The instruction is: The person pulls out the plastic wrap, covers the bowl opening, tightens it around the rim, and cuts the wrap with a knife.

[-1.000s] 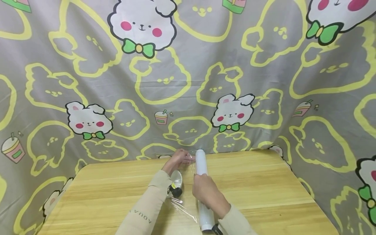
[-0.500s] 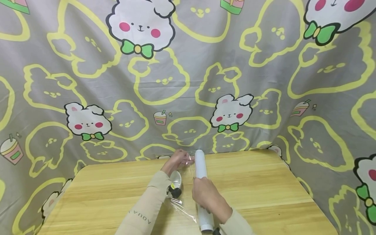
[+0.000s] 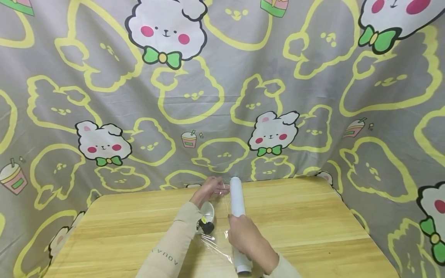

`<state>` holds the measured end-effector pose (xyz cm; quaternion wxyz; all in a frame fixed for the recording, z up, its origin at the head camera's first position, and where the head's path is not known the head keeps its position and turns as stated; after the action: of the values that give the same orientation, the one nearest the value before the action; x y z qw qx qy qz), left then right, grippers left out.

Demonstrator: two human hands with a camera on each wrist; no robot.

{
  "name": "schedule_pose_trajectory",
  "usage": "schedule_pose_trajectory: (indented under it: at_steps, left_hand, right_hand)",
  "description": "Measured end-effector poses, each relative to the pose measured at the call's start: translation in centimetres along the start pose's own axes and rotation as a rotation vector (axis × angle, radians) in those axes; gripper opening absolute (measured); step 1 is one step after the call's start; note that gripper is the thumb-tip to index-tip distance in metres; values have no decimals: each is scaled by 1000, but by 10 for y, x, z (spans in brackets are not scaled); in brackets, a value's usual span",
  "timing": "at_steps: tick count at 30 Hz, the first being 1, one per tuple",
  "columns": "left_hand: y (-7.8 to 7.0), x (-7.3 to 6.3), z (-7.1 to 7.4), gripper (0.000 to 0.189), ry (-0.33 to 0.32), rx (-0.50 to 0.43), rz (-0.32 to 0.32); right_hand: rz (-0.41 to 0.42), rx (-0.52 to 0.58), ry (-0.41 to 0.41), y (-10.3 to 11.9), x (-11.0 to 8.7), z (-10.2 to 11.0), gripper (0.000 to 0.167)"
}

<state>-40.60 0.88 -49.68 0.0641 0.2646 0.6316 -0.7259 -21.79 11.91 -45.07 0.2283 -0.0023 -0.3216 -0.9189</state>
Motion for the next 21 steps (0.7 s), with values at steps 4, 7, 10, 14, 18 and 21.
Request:
schedule_pose_trajectory:
  at_steps: [4,7,10,14,18,21]
  left_hand:
    - [-1,1,-1,22,6,-4,-17]
    - [-2,1,-2,29,4,-8,-21]
    - [-1,2,-2,32,8,-13,-21]
    - [-1,2,-2,29,13,-14,-23]
    - [-1,3,-2,28,16,-12,-30]
    - [0,4,-2,28,18,-21,-31]
  right_hand:
    - [15,-25,-6,-1,-1,0,24]
    - [3,-20,-4,-1,-1,1,27]
    - [-5,-10,-6,-1,-1,1,25]
    - [4,-8,-10,1,-2,2,19]
    - [-15,18,-3,2,-3,3,16]
    - [-45,49,6,2,-3,4,18]
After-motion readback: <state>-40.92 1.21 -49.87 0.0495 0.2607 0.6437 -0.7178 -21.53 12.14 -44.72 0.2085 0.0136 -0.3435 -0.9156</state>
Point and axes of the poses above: each hand's wrist, its own x-axis towards the middle knuckle, its own z-axis out of the back of the hand, y = z × x, the point moved 4 cm from there along x, towards the middle knuckle, and after that the axes turned 13 degrees about z, right-handed, at the moved point
